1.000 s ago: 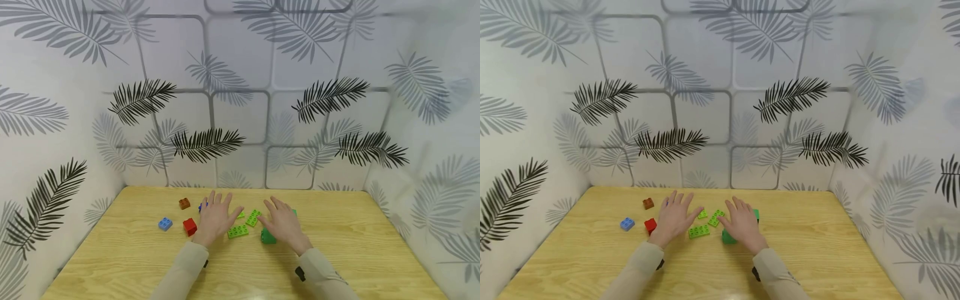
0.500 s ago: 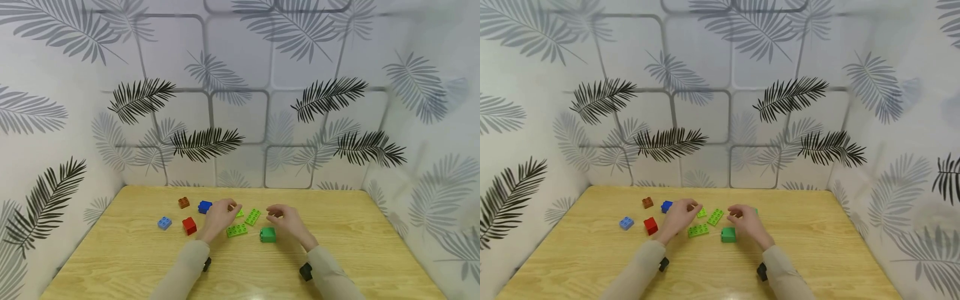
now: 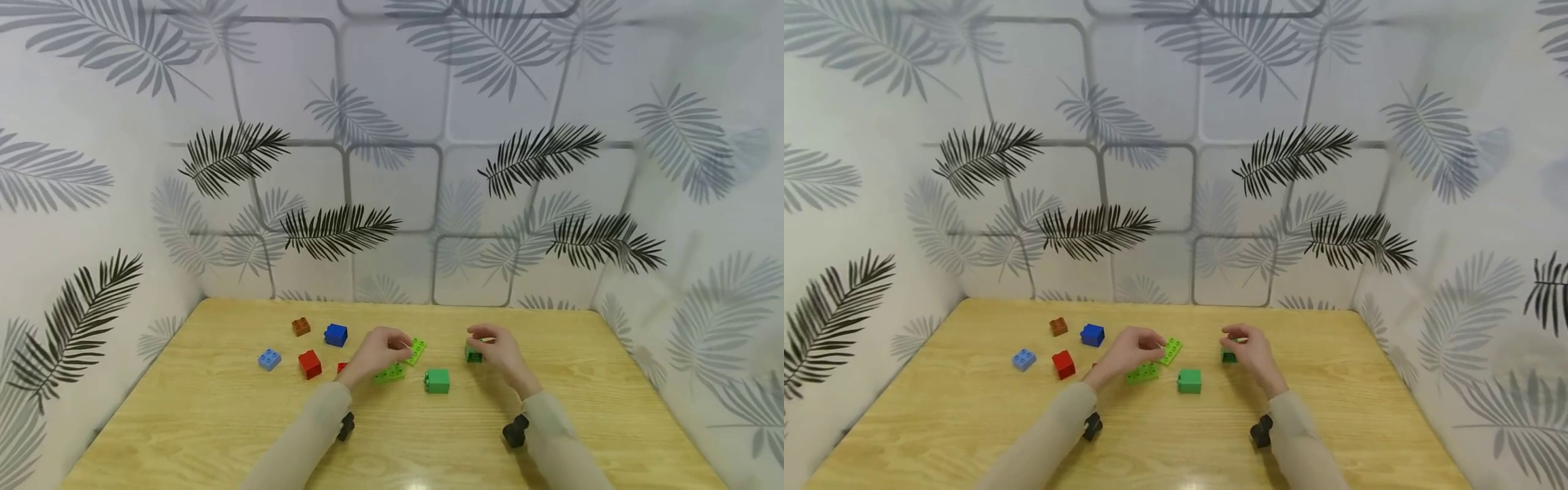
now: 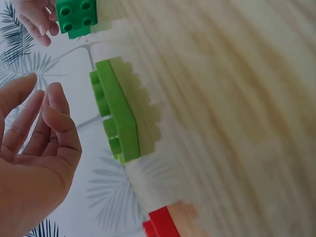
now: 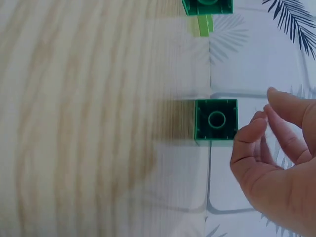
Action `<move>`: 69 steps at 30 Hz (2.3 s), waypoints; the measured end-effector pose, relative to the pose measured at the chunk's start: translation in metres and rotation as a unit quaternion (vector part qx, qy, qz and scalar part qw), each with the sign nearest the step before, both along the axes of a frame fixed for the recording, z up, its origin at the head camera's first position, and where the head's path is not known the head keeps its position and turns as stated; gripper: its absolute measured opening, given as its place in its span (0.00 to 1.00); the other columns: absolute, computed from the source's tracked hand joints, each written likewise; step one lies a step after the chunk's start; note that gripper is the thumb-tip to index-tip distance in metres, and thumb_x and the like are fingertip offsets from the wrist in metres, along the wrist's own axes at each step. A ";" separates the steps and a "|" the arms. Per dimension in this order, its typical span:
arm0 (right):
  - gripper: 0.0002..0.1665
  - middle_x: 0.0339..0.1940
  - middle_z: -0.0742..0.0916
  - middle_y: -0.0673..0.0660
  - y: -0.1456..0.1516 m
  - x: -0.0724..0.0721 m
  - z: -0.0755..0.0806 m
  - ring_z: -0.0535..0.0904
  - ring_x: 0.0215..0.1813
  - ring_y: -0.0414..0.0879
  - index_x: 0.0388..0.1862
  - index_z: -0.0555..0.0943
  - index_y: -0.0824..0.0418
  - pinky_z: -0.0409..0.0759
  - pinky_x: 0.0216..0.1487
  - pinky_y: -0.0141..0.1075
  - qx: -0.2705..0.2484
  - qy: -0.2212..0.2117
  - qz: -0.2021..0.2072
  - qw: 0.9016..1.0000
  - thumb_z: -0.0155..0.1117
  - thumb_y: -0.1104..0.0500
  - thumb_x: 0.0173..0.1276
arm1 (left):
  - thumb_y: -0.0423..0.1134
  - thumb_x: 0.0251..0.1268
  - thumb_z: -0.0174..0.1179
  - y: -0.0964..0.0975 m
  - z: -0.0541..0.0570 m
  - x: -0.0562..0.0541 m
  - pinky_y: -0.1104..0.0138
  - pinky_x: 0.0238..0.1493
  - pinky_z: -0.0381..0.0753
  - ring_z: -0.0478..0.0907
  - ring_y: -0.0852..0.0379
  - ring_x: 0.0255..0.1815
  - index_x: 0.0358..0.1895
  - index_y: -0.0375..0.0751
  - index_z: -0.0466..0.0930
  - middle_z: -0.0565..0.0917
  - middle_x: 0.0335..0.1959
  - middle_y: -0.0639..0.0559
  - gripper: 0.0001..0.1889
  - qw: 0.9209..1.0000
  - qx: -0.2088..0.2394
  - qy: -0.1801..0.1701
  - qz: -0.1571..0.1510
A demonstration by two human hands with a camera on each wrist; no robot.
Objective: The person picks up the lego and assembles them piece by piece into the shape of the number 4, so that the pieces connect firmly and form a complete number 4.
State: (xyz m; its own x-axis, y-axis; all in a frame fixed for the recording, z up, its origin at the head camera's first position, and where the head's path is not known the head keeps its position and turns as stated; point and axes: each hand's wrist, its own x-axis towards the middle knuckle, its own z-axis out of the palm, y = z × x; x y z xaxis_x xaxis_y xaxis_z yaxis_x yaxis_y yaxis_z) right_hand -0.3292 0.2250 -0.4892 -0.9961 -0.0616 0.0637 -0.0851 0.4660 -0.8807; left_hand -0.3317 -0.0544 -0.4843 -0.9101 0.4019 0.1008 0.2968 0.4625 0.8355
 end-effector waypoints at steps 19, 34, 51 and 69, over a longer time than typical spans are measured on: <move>0.35 0.70 0.68 0.76 0.021 -0.012 -0.010 0.79 0.45 0.51 0.72 0.65 0.68 0.79 0.39 0.38 0.028 -0.117 0.042 0.992 0.59 0.51 0.74 | 0.42 0.57 0.72 0.027 -0.010 0.000 0.62 0.54 0.80 0.81 0.58 0.48 0.57 0.40 0.81 0.84 0.51 0.47 0.25 0.993 -0.047 -0.058 -0.095; 0.28 0.57 0.79 0.70 0.010 -0.006 -0.010 0.73 0.31 0.46 0.62 0.69 0.65 0.72 0.31 0.35 0.017 -0.120 0.038 0.992 0.66 0.54 0.69 | 0.37 0.54 0.74 0.037 -0.008 0.005 0.66 0.54 0.79 0.80 0.58 0.49 0.58 0.41 0.81 0.84 0.50 0.52 0.25 0.985 -0.114 -0.046 -0.125; 0.28 0.58 0.79 0.66 -0.001 0.009 -0.012 0.77 0.44 0.47 0.64 0.74 0.66 0.77 0.37 0.38 -0.011 -0.112 0.082 0.990 0.68 0.61 0.65 | 0.32 0.56 0.70 0.042 -0.007 0.009 0.68 0.48 0.77 0.78 0.61 0.42 0.48 0.44 0.84 0.83 0.40 0.57 0.15 0.989 -0.087 -0.052 -0.104; 0.26 0.50 0.84 0.61 -0.031 0.014 -0.009 0.78 0.46 0.48 0.58 0.78 0.62 0.75 0.37 0.36 0.009 -0.101 0.104 0.989 0.72 0.61 0.61 | 0.35 0.62 0.64 0.017 0.002 0.004 0.63 0.42 0.79 0.79 0.55 0.43 0.53 0.47 0.81 0.83 0.45 0.52 0.16 0.997 0.045 -0.043 -0.047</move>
